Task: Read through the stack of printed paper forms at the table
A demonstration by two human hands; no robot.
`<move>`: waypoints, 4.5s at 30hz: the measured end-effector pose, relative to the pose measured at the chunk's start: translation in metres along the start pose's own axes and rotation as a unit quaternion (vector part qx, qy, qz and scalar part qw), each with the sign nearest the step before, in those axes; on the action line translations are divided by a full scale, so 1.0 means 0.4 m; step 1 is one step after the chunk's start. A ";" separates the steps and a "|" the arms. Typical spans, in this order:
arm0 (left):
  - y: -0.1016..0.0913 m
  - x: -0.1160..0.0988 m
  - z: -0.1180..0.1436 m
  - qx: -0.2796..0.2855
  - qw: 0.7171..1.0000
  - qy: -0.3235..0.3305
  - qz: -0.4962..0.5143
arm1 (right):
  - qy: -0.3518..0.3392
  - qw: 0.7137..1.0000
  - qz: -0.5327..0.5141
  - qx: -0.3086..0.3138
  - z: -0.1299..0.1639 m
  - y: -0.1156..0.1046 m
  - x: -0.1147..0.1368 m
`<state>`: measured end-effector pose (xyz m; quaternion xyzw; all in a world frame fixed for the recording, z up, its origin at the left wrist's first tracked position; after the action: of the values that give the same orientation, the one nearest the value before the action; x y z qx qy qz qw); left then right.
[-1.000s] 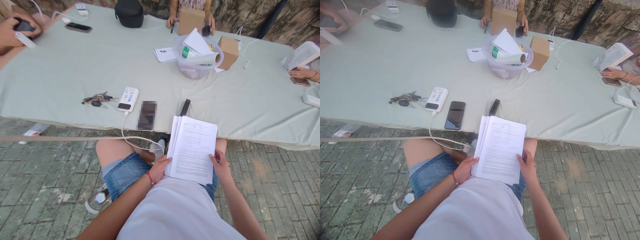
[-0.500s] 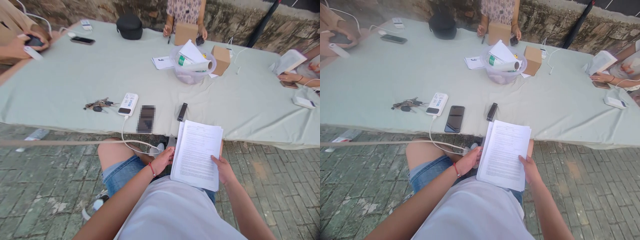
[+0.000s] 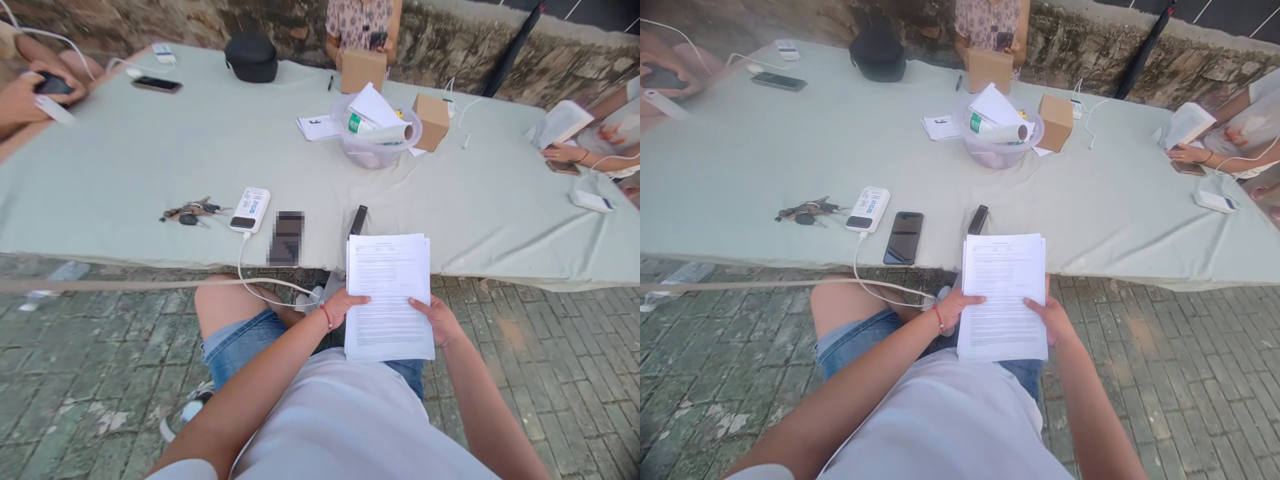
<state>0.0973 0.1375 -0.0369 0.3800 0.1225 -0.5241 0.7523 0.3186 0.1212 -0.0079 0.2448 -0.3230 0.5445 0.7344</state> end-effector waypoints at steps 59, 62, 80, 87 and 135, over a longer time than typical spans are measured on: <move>0.061 -0.190 0.122 -0.004 0.969 0.234 -0.081 | -0.643 0.622 0.439 -0.085 0.287 0.278 0.478; 0.056 -0.182 0.130 -0.007 0.968 0.234 -0.091 | -0.638 0.574 0.514 -0.011 0.272 0.371 0.448; 0.017 -0.195 0.150 -0.049 0.967 0.241 -0.074 | -0.607 0.580 0.542 -0.010 0.202 0.359 0.446; -0.039 -0.160 0.091 -0.099 0.976 0.193 -0.018 | -0.540 0.670 0.509 0.015 0.031 0.305 0.451; -0.108 -0.089 0.035 -0.148 0.979 0.130 -0.051 | -0.424 0.725 0.542 -0.017 -0.344 0.706 0.422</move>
<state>0.0410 0.1456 -0.0257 0.3226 0.3148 -0.4841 0.7500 0.1101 0.4083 0.0270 0.2210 -0.6876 0.6837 0.1045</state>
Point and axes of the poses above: each hand's wrist, its own z-axis away from the middle knuckle, its own y-axis out of the palm, x = y × z, the point moved 10 cm from there along -z, towards the middle knuckle, and after that the axes turned 14 degrees about -x, right-handed, at the moved point
